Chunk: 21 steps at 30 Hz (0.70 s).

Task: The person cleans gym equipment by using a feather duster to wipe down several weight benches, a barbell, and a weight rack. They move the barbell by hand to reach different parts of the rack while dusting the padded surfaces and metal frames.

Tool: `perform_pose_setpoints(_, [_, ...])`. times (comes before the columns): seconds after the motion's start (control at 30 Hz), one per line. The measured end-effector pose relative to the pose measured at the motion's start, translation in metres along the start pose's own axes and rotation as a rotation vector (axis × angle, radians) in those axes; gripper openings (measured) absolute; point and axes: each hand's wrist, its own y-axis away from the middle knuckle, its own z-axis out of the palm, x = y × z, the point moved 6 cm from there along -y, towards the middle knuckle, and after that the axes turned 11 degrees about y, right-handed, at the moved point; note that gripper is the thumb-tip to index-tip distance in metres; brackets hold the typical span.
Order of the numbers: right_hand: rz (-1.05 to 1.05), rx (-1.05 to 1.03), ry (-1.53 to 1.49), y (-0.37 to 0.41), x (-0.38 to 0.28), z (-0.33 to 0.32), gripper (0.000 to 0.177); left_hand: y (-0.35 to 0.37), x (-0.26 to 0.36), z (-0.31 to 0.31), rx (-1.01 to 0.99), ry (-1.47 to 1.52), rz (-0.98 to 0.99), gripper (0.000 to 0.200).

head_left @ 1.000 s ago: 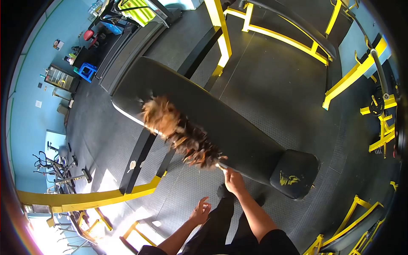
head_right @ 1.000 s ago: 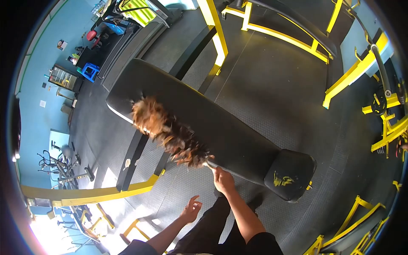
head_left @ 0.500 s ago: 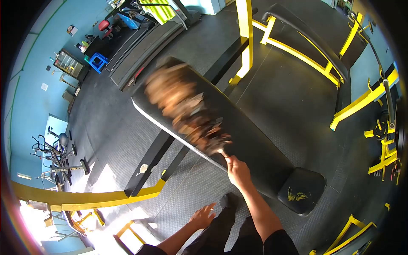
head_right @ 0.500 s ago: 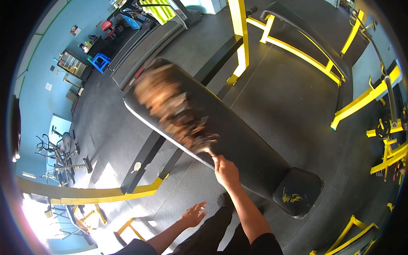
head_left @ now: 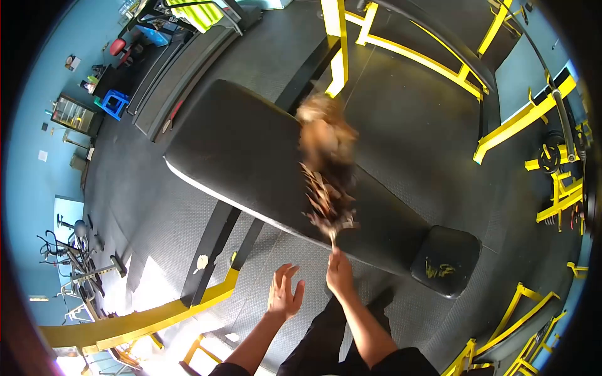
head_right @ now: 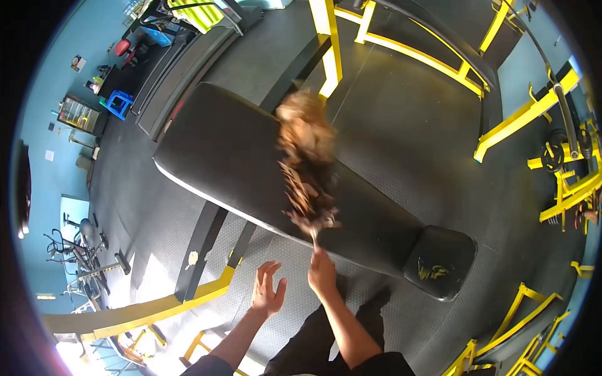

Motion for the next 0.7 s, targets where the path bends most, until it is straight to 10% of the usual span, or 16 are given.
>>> perform_pose_setpoints(0.13, [0.200,0.173,-0.263,0.112,0.115,0.047,0.038,-0.030,0.017,0.010,-0.097,-0.204,0.066,0.050])
perform_pose_setpoints(0.23, [0.620,0.348,-1.310,0.161,0.212,0.104,0.028,-0.059,0.022,0.019,-0.154,-0.405,0.115,0.060])
perform_pose_setpoints(0.33, [0.541,0.418,-0.600,0.169,0.225,0.062,0.038,-0.094,0.039,0.017,-0.192,-0.610,0.111,0.066])
perform_pose_setpoints(0.7, [0.574,0.260,-0.478,0.162,0.273,0.006,0.047,-0.212,0.086,-0.031,-0.071,-0.916,0.067,0.079])
